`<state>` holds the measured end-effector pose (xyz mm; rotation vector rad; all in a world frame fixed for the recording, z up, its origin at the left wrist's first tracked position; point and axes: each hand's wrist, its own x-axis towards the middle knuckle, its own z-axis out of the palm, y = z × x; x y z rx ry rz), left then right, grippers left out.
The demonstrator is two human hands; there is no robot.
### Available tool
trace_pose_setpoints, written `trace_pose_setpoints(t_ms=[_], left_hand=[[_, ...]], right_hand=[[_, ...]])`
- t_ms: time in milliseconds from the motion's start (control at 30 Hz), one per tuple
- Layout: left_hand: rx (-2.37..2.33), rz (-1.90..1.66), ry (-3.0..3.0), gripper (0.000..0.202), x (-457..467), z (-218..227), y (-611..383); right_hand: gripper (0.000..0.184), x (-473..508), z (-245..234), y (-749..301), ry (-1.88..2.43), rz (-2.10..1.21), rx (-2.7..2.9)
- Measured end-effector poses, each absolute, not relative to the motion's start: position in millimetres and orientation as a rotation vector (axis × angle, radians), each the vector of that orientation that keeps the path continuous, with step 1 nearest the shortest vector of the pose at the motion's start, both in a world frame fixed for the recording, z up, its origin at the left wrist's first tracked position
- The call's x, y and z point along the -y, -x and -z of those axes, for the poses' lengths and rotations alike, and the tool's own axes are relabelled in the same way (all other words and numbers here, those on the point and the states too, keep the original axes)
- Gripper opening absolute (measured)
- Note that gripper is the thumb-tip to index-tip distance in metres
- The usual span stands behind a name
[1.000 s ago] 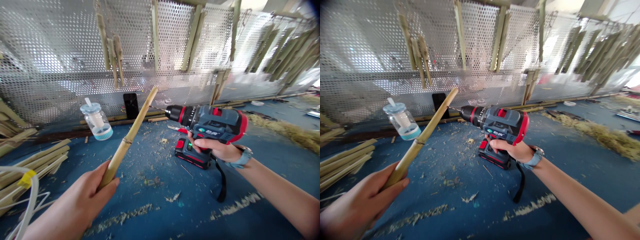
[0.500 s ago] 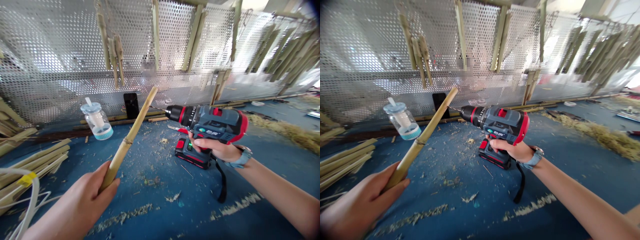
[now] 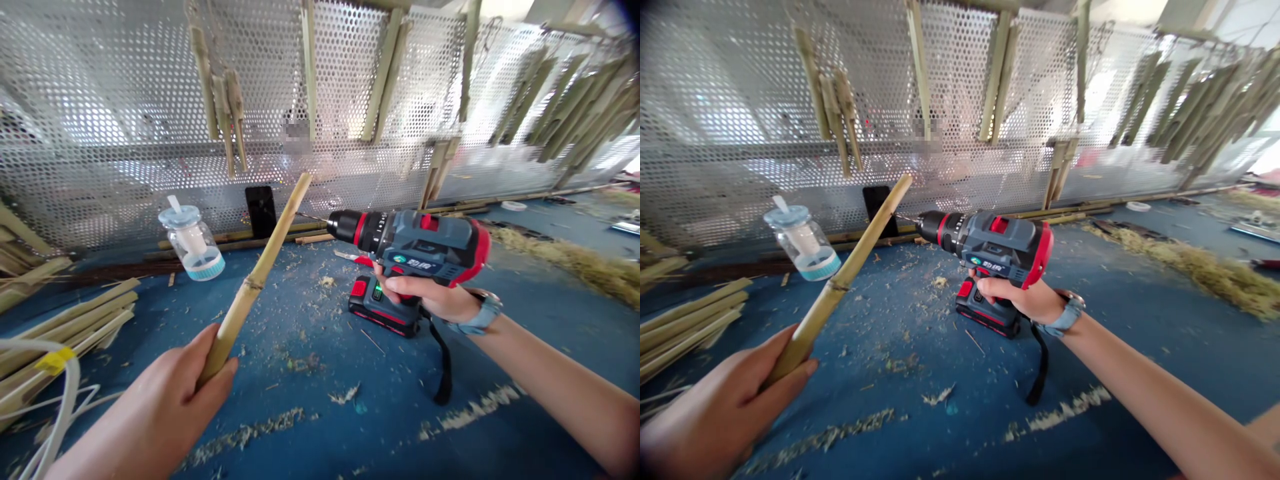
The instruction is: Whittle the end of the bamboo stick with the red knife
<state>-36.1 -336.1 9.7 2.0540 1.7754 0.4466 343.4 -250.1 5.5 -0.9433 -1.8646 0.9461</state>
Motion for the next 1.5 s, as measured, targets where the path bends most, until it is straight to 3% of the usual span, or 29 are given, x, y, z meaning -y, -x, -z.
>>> trace_pose_setpoints(t_ms=[533,1300,1500], left_hand=[[-1.697,-0.435,-1.873,0.048,337.9,-2.1,35.2],[-1.656,-0.481,-1.855,0.033,342.9,-11.3,28.8],[-1.703,-0.495,-1.893,0.041,344.7,-10.6,30.4]], right_hand=[[0.023,244.0,-12.8,-340.0,0.883,-0.981,1.891],[0.023,224.9,-3.6,-339.4,0.846,-1.171,1.799],[0.029,223.6,1.9,-341.1,0.815,-1.221,1.758]])
